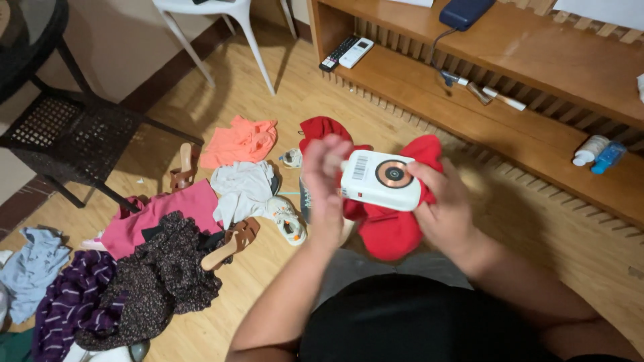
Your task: The person sits on the floor and uses a red cloth to wipe a small green jar, a red spherical object, and a white rectangular device. They handle each item individually, wiping all sides before placing them back on the wooden shelf.
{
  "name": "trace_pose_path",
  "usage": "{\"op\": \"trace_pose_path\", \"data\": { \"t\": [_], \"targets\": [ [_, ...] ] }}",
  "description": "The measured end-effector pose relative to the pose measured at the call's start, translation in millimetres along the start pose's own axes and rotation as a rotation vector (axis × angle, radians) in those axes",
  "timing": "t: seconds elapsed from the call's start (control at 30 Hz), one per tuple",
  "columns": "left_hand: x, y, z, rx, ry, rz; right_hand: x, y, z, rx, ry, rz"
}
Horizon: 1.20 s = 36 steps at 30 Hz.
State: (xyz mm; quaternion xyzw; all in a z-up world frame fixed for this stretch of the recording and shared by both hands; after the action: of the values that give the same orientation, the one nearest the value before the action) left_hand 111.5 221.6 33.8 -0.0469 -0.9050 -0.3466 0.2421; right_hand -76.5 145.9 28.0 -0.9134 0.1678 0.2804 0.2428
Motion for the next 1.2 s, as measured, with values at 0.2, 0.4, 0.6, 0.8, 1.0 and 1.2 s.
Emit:
{"op": "trace_pose_path", "data": {
  "t": [0.2, 0.4, 0.6, 0.8, 1.0, 1.2],
  "targets": [
    [-2.7, -33.3, 16.1, -0.082, 0.255, 0.622, 42.3, -31.2, 34.9, -0.158, -0.191, 0.168],
    [-13.0, -20.9, -2.2, -0.244, 0.197, 0.747, 3.4, 19.1, 17.9, 0.237, 0.0, -0.257],
    [-1.9, -28.7, 6.3, -0.301, 0.161, 0.599, 18.3, -84.6, 17.3, -0.313, -0.211, -0.037],
    [9.1, -36.8, 24.2, -0.302, 0.105, 0.477, 29.5, -42.4, 8.9, -0.081, -0.236, 0.117],
    [1.4, -31.4, 16.5, -0.241, 0.104, 0.465, 42.8, -53.4, 11.7, -0.17, -0.321, 0.12],
    [-7.6, -37.9, 16.6, -0.25, -0.002, 0.267, 43.0, -68.8, 11.2, -0.188, -0.331, 0.132]
  ]
}}
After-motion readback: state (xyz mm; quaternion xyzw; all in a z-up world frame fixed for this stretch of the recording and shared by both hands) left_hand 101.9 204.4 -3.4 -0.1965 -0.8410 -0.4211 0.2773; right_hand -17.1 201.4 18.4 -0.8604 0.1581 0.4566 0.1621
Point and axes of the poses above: each hand's wrist, its own z-axis away from the middle knuckle, its own x-axis out of the palm, y = z × x, the point moved 9 cm from there along -z, towards the middle knuckle, and after that the axes turned 13 degrees about z, right-handed, at the moved point
